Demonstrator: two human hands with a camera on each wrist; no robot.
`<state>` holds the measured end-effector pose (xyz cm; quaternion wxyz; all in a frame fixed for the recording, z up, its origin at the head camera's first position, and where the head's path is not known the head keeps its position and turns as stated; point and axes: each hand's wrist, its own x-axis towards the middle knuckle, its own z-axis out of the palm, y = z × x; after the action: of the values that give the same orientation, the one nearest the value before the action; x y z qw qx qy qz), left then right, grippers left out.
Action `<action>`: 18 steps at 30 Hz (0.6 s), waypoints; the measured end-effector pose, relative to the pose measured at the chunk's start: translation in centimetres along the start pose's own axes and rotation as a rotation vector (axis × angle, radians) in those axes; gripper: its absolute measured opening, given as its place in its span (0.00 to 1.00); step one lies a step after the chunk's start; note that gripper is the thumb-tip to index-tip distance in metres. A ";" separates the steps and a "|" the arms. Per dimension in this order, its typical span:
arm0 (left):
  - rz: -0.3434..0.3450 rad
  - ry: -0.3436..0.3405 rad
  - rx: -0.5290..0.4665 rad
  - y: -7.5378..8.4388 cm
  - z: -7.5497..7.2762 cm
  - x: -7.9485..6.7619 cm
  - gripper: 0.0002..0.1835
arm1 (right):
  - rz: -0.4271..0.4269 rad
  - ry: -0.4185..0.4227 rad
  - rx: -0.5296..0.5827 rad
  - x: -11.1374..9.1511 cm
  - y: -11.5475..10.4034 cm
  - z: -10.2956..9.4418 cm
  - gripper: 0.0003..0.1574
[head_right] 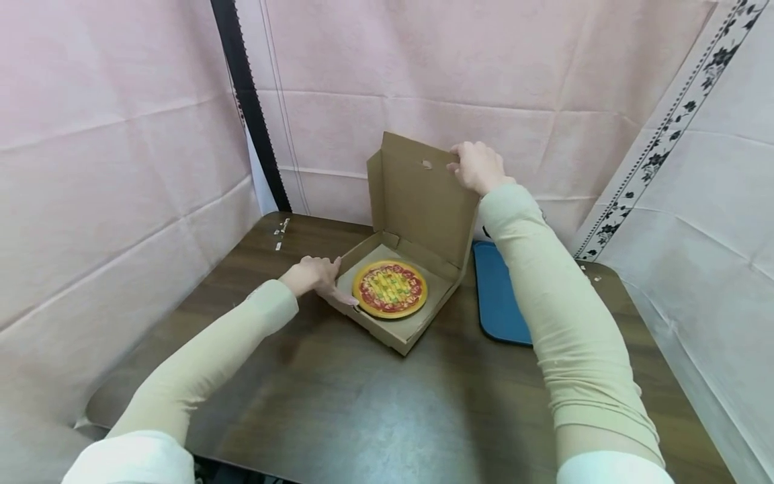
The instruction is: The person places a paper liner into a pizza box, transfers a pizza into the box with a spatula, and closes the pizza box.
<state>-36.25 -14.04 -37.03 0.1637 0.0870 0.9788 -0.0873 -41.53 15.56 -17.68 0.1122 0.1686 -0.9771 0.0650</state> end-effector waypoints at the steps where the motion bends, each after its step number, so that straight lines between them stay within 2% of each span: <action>1: -0.003 0.008 0.011 0.3 0.0 -0.1 0.69 | -0.001 0.001 -0.002 0.1 -0.1 0.1 0.23; 9: -0.008 0.021 0.070 2.1 0.3 -1.1 0.60 | -0.013 0.006 0.029 0.4 -0.5 0.8 0.25; 13: -0.032 0.030 0.118 3.1 0.2 -1.9 0.60 | -0.029 0.029 0.049 0.4 -0.7 1.1 0.24; 18: -0.071 0.041 0.118 4.4 0.4 -2.4 0.62 | -0.064 0.064 0.065 0.4 -0.9 1.5 0.19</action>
<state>-33.02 -10.21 -37.17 0.1352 0.0635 0.9775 -0.1487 -41.89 14.33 -18.98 0.1399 0.2013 -0.9644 0.0986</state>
